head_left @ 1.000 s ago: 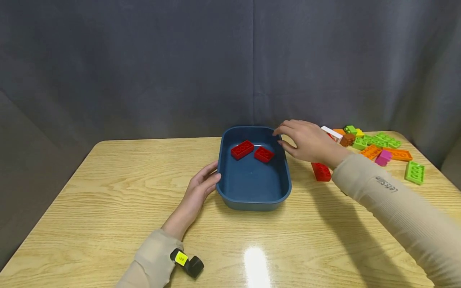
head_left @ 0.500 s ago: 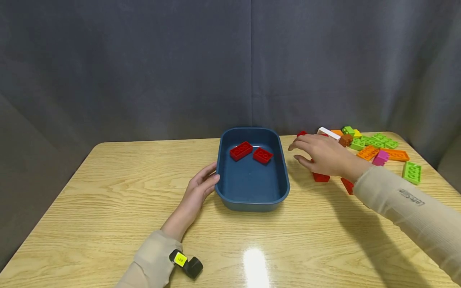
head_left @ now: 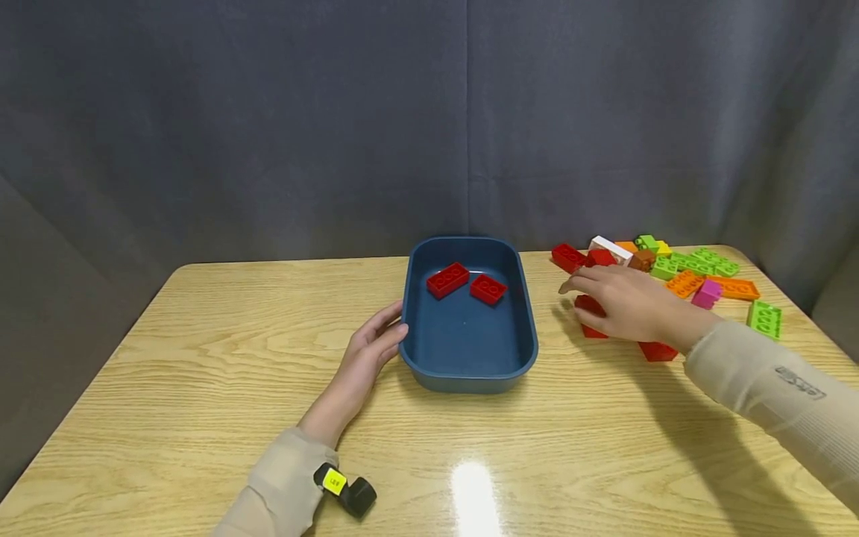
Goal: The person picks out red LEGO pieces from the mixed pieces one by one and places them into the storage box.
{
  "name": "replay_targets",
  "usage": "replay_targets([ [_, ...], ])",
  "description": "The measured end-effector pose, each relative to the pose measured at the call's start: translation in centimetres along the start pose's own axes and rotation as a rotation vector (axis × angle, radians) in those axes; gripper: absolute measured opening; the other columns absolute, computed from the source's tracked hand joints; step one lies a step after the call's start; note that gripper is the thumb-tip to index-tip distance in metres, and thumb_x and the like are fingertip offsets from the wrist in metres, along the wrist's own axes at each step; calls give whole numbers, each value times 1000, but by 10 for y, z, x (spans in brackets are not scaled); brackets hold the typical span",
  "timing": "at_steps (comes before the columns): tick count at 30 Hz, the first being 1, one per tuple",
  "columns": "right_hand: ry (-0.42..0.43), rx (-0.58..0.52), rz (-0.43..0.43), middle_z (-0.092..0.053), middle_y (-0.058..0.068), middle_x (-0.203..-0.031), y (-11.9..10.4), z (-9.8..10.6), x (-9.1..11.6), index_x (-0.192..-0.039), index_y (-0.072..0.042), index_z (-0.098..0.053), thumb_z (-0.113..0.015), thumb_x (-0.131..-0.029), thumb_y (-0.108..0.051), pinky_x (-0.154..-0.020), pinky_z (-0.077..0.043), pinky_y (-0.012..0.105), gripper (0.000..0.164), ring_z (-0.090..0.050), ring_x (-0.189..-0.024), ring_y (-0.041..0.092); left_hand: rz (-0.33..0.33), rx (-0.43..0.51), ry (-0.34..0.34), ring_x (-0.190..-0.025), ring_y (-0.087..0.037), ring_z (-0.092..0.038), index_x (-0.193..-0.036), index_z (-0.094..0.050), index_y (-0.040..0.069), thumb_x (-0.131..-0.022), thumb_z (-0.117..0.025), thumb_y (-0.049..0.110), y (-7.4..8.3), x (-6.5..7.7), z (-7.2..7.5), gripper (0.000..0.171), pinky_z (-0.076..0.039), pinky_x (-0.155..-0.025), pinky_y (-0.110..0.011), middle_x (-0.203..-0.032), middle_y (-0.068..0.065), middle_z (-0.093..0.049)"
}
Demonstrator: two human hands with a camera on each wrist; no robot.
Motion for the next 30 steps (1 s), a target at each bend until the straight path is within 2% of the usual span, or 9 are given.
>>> replay_targets([
  [6,-37,-5,-43,-66,12,-119,11,-6,11,-119,-13,-61,-67,-81,-35,-93,-50,56,44,-57,-109,31,-1,-7,2,-132,-23,-40,-143,-39,10,-95,-49,23,0,1,1,51,-33,-113,-48,-150,-11,-38],
  [12,-111,-23,-72,-62,16,-127,18,-13,20,-123,-14,-59,-62,-84,-45,-100,-42,63,50,-52,-117,36,1,-1,4,-132,-23,-40,-142,-39,10,-95,-49,22,0,0,0,50,-33,-112,-48,-149,-12,-39],
  [19,-118,-48,-67,-57,17,-133,20,-13,25,-128,-15,-55,-61,-80,-56,-103,-35,67,64,-46,-124,37,2,-2,6,-132,-23,-40,-143,-39,10,-95,-49,22,0,0,0,50,-33,-112,-48,-149,-12,-39],
  [30,-139,-30,-56,-54,18,-137,21,-16,28,-133,-13,-50,-66,-80,-45,-105,-34,66,64,-44,-126,38,0,-8,-4,-132,-23,-40,-143,-38,10,-95,-50,23,0,0,-1,51,-33,-113,-48,-150,-11,-37],
])
Point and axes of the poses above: each hand's wrist, its own x-axis away from the middle knuckle, its own z-axis out of the back of the hand, y = z × x, the point moved 7 cm from there along -x, towards the middle knuckle
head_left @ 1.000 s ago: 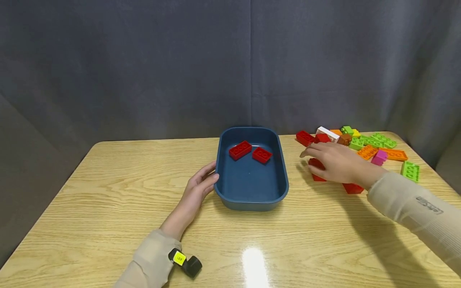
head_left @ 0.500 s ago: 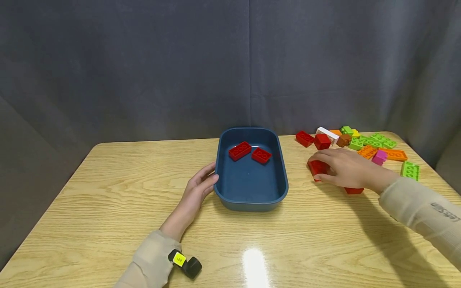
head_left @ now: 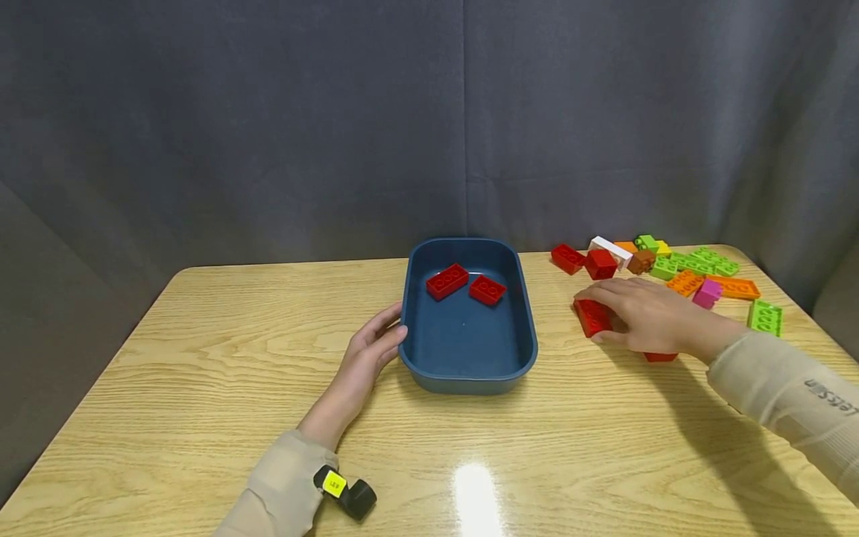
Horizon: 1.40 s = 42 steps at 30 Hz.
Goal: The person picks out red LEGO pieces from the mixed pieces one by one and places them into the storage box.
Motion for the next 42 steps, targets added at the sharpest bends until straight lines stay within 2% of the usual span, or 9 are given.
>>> replay_targets([
  [21,-7,32,-26,-57,18,-133,1,-2,-2,-133,-11,-50,-68,-78,-43,-104,-36,65,65,-45,-124,39,-3,-10,-3,-132,-24,-40,-143,-39,11,-95,-49,24,1,1,-1,51,-33,-113,-47,-150,-11,-37],
  [34,108,53,32,-62,15,-125,-6,13,-10,-127,-9,-55,-74,-73,-39,-101,-43,59,65,-51,-117,32,-10,2,-2,-131,-24,-41,-142,-40,10,-95,-49,22,1,-1,-1,50,-33,-112,-48,-148,-13,-39],
  [42,176,86,15,-62,15,-123,-12,23,-19,-128,-9,-55,-72,-75,-41,-101,-44,58,64,-52,-116,31,-8,5,-1,-131,-23,-41,-143,-39,11,-95,-49,23,1,0,0,50,-33,-113,-47,-150,-11,-38],
])
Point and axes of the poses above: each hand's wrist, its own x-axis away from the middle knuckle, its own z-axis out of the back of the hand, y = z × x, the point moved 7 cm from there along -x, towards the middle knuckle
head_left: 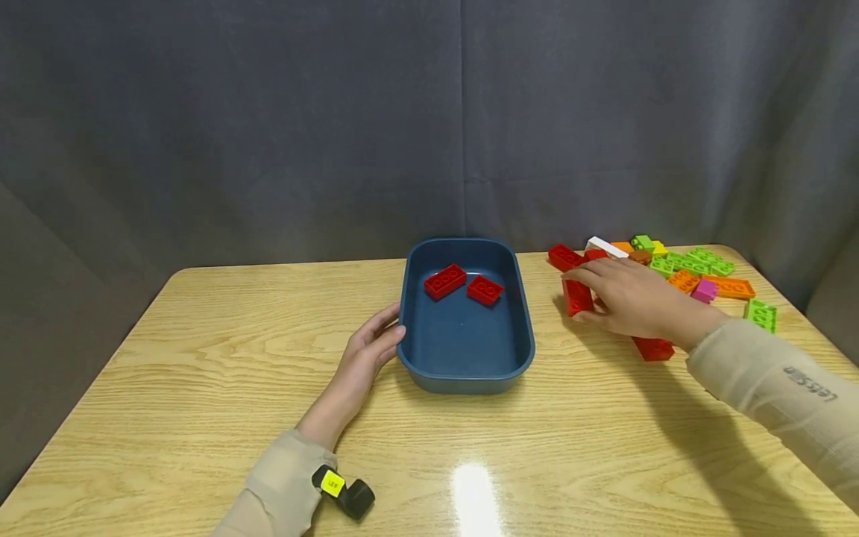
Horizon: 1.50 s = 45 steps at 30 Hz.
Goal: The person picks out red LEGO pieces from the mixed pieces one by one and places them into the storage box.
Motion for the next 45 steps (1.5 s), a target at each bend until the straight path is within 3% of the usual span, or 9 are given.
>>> replay_targets([
  [13,149,22,-94,-58,16,-123,-10,23,-20,-132,-7,-48,-64,-82,-44,-93,-47,54,64,-53,-107,34,3,7,-2,-131,-23,-41,-142,-40,12,-95,-50,23,-4,-1,-3,49,-33,-113,-47,-149,-10,-38],
  [22,185,-35,-187,-57,16,-126,-25,41,-36,-134,-10,-46,-56,-86,-50,-88,-49,54,63,-54,-102,35,-4,1,-3,-132,-22,-41,-142,-40,12,-95,-50,23,-3,0,-2,50,-33,-113,-47,-150,-10,-38],
  [32,236,-29,-146,-59,15,-122,-42,51,-46,-132,-9,-48,-62,-83,-46,-87,-51,51,63,-55,-99,32,-3,-7,2,-132,-22,-41,-142,-40,13,-95,-50,24,-3,0,-1,50,-33,-113,-47,-150,-10,-38],
  [45,157,-18,-14,-58,12,-129,-77,40,-52,-133,-11,-49,-66,-79,-48,-99,-46,50,68,-52,-115,29,-5,-5,4,-131,-24,-42,-142,-40,12,-95,-50,23,-2,0,0,49,-33,-112,-47,-149,-10,-39],
])
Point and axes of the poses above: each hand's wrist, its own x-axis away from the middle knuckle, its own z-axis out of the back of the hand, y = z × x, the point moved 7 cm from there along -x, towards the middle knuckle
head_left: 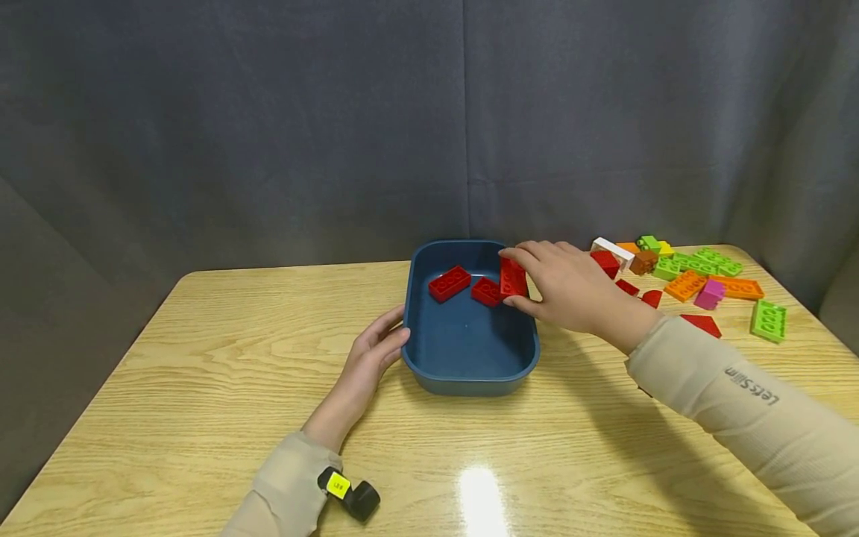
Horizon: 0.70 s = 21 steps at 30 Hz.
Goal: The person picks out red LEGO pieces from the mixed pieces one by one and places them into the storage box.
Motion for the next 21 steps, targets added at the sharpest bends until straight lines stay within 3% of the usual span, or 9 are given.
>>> replay_targets([
  [13,-136,22,68,-60,11,-127,-16,-16,2,-131,-13,-52,-65,-79,-50,-106,-41,51,65,-50,-120,30,-4,5,-1,-130,-26,-42,-142,-40,10,-95,-49,21,0,0,0,49,-33,-112,-49,-149,-13,-39],
  [21,-125,34,97,-61,11,-126,-17,-17,4,-130,-13,-55,-66,-79,-49,-105,-42,51,64,-51,-119,30,-4,3,-5,-131,-26,-41,-142,-40,9,-95,-50,21,1,0,-1,50,-33,-112,-49,-149,-13,-39],
])
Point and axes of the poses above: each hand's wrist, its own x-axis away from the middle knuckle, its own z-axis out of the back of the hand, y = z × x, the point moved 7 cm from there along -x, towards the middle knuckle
